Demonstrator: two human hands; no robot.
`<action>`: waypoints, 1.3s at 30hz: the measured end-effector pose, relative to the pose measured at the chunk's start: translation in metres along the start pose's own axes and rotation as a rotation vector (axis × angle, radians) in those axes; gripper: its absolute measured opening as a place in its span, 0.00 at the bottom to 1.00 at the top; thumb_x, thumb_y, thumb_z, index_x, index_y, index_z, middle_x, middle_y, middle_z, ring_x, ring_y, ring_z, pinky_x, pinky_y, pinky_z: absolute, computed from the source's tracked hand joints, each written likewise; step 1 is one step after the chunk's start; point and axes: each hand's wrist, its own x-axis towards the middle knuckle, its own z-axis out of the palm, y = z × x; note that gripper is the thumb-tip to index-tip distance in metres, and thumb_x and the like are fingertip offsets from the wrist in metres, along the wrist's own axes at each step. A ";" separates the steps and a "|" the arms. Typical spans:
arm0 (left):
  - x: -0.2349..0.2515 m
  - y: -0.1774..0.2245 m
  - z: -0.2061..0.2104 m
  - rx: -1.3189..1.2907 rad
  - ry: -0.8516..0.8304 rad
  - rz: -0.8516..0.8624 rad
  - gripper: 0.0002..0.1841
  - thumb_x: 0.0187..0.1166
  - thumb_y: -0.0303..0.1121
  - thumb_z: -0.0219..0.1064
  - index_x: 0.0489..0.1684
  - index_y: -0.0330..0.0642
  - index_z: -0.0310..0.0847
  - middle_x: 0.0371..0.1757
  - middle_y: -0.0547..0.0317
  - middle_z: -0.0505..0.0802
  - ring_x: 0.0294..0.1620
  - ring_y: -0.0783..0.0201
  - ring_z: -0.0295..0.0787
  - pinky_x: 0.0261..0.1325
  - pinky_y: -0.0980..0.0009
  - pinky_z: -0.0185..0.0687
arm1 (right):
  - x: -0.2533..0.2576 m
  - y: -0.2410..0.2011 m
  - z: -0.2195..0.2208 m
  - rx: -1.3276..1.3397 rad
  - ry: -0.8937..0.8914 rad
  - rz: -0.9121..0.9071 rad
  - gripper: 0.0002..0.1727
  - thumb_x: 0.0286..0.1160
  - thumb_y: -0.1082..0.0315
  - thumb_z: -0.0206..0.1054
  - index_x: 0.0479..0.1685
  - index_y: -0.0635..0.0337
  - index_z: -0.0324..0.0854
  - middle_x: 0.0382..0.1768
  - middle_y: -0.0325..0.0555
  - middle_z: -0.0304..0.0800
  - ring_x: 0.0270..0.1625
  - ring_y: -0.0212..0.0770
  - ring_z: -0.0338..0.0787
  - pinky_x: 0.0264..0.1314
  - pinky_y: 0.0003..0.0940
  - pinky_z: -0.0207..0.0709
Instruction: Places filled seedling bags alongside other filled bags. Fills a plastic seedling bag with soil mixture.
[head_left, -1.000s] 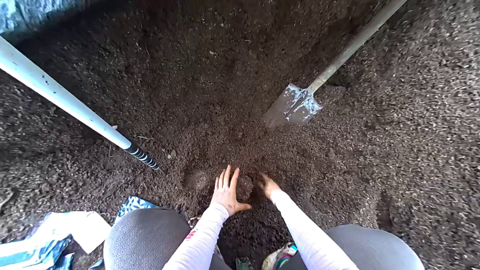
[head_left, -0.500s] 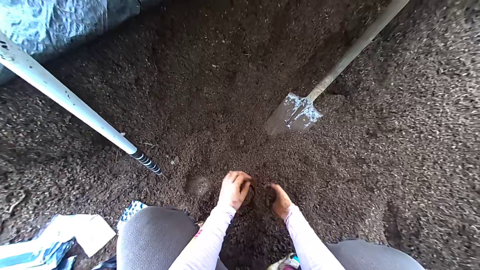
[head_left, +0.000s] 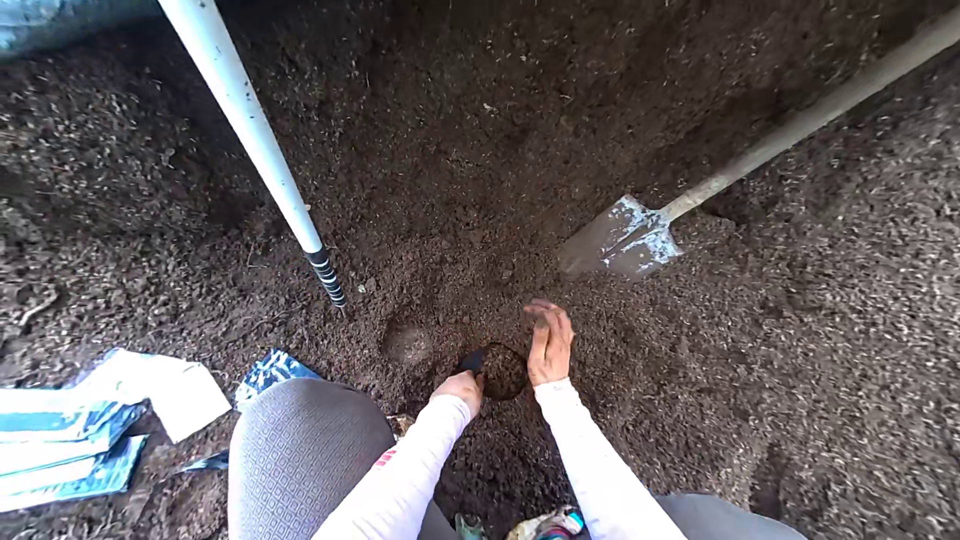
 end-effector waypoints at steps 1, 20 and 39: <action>-0.001 0.001 0.000 -0.008 0.013 0.001 0.29 0.97 0.48 0.38 0.77 0.36 0.74 0.75 0.35 0.84 0.79 0.41 0.80 0.79 0.38 0.71 | 0.006 0.001 0.005 -0.139 0.018 -0.058 0.34 0.89 0.51 0.36 0.62 0.59 0.88 0.72 0.63 0.83 0.79 0.69 0.76 0.83 0.71 0.57; 0.041 -0.018 0.013 -0.675 -0.076 0.004 0.53 0.87 0.57 0.60 0.93 0.72 0.07 0.83 0.22 0.71 0.60 0.33 0.92 0.59 0.41 0.90 | -0.027 0.010 -0.023 0.388 -0.871 1.132 0.43 0.90 0.31 0.29 0.96 0.48 0.47 0.73 0.73 0.77 0.60 0.67 0.89 0.62 0.60 0.81; 0.028 -0.005 0.029 -0.855 0.285 -0.152 0.50 0.81 0.77 0.25 0.93 0.47 0.53 0.83 0.29 0.73 0.77 0.33 0.74 0.67 0.30 0.72 | -0.008 0.058 -0.006 0.475 -0.680 0.852 0.42 0.93 0.38 0.29 0.84 0.58 0.72 0.82 0.62 0.75 0.86 0.61 0.72 0.89 0.64 0.57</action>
